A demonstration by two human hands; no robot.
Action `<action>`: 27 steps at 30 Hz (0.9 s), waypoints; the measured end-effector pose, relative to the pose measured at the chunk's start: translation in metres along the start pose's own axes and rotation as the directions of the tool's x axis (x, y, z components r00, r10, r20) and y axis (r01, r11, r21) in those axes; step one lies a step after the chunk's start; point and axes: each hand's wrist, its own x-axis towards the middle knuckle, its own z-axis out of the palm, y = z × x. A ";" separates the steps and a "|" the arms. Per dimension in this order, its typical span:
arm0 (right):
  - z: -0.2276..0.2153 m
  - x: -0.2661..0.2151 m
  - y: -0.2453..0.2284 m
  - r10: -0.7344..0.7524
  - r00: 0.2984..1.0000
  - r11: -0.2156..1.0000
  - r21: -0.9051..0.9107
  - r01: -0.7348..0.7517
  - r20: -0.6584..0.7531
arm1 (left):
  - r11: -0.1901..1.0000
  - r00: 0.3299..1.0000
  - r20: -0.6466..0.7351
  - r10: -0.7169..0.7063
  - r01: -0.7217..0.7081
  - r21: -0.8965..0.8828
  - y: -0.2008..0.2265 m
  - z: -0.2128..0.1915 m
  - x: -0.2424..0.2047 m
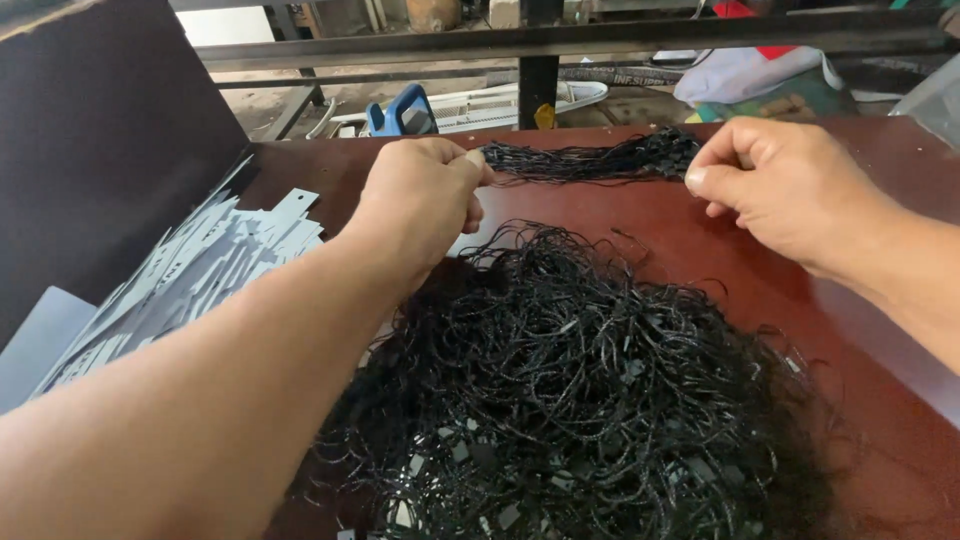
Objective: Untangling and organizing thin black cords from a large pile onto a table.
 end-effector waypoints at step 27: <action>0.025 0.021 0.021 -0.262 0.962 0.789 -0.557 0.260 0.078 | 0.518 0.875 0.277 0.397 -0.463 0.719 -0.025 0.031 0.052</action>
